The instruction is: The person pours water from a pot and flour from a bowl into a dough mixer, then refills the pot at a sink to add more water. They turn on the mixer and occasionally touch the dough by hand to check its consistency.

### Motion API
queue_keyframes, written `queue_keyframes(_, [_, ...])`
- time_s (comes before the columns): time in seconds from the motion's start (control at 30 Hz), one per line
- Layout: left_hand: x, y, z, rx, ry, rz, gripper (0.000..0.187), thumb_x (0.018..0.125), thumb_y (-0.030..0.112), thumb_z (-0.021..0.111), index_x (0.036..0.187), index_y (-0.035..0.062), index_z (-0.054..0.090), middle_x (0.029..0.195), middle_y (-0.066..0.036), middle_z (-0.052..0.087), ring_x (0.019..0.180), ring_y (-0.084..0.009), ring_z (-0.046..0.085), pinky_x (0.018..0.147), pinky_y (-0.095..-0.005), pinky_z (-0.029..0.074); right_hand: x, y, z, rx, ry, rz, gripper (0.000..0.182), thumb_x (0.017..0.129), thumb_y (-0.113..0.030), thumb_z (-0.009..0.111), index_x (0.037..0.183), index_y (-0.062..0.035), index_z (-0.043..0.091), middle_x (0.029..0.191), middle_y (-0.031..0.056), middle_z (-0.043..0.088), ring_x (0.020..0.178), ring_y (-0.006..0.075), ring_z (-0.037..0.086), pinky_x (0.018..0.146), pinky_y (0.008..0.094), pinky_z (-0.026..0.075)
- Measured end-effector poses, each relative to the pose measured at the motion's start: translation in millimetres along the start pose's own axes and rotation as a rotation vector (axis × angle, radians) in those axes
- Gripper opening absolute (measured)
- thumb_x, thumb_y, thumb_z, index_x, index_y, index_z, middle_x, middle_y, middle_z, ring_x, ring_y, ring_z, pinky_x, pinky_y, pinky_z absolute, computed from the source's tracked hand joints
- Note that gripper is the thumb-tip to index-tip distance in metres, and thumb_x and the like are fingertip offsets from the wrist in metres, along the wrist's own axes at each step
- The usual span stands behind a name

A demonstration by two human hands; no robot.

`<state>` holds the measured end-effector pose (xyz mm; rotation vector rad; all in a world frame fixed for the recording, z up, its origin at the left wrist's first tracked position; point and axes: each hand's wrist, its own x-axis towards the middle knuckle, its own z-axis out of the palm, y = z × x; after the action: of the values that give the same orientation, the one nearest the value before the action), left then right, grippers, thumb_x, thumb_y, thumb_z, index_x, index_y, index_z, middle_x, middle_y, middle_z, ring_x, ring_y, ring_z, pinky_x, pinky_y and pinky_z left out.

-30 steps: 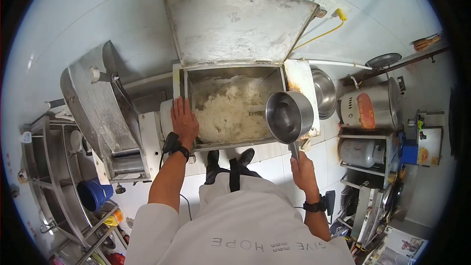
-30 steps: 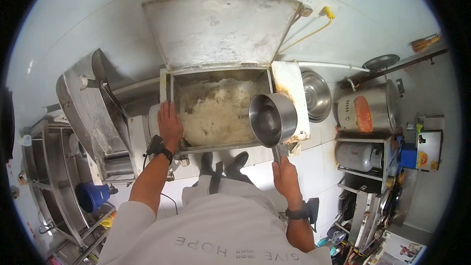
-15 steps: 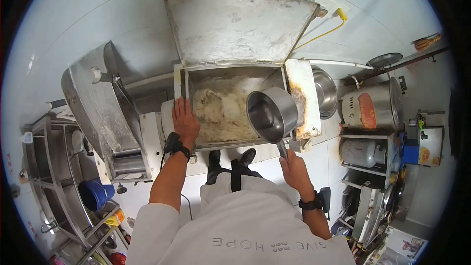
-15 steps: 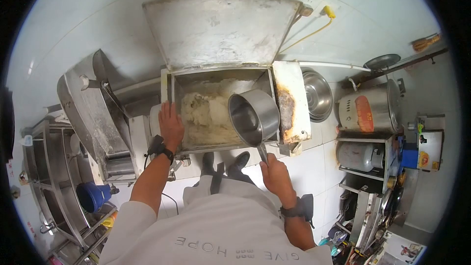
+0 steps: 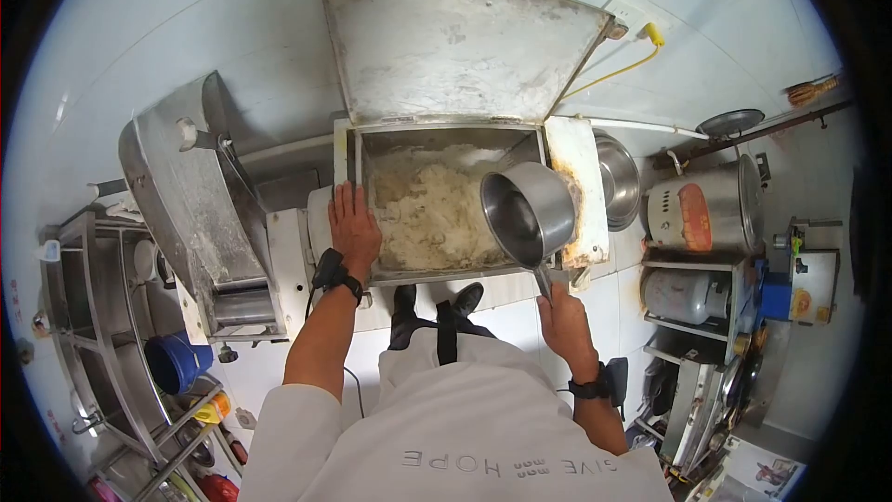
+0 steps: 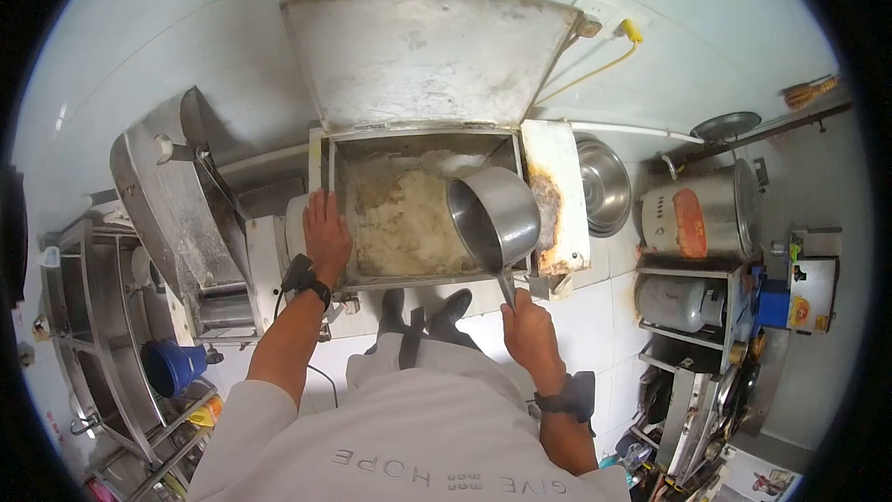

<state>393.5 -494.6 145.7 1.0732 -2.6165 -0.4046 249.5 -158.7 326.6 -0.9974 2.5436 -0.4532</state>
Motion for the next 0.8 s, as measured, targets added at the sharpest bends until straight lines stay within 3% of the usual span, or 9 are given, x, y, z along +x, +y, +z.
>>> queue_keyframes(0.23, [0, 0, 0, 0.004, -0.010, -0.015, 0.053, 0.091, 0.015, 0.047, 0.141, -0.0011, 0.037, 0.151, -0.018, 0.028, 0.143, -0.0335, 0.019, 0.117, -0.0490, 0.014, 10, -27, -5, 0.016, -0.111, 0.046, 0.019, 0.093, -0.015, 0.055, 0.096, 0.0011, 0.046, 0.072, 0.0271, 0.061, 0.069, 0.0477, 0.060, 0.062, 0.0542, 0.048])
queue_keyframes(0.63, [0, 0, 1, 0.001, 0.002, -0.007, 0.053, 0.090, 0.015, 0.049, 0.140, -0.0006, 0.038, 0.151, -0.017, 0.028, 0.143, -0.0337, 0.019, 0.115, -0.0504, 0.016, 2, -22, -10, -0.129, -0.025, -0.001, 0.018, 0.091, -0.015, 0.058, 0.094, -0.0003, 0.048, 0.072, 0.0237, 0.062, 0.068, 0.0433, 0.062, 0.061, 0.0499, 0.050])
queue_keyframes(0.7, [0, 0, 1, 0.003, -0.002, -0.008, 0.053, 0.091, 0.016, 0.049, 0.140, -0.0005, 0.038, 0.152, -0.017, 0.028, 0.143, -0.0337, 0.019, 0.115, -0.0506, 0.016, -1, -22, -9, -0.121, -0.057, -0.009, 0.023, 0.089, -0.011, 0.059, 0.103, 0.0026, 0.048, 0.072, 0.0244, 0.061, 0.065, 0.0438, 0.061, 0.058, 0.0498, 0.048])
queue_keyframes(0.8, [0, -2, 2, 0.008, -0.009, -0.007, 0.053, 0.091, 0.016, 0.048, 0.141, -0.0004, 0.038, 0.152, -0.017, 0.027, 0.143, -0.0337, 0.018, 0.115, -0.0509, 0.015, -5, -20, -6, -0.132, -0.023, -0.031, 0.024, 0.088, -0.011, 0.060, 0.104, 0.0022, 0.048, 0.072, 0.0231, 0.061, 0.065, 0.0424, 0.061, 0.058, 0.0492, 0.049])
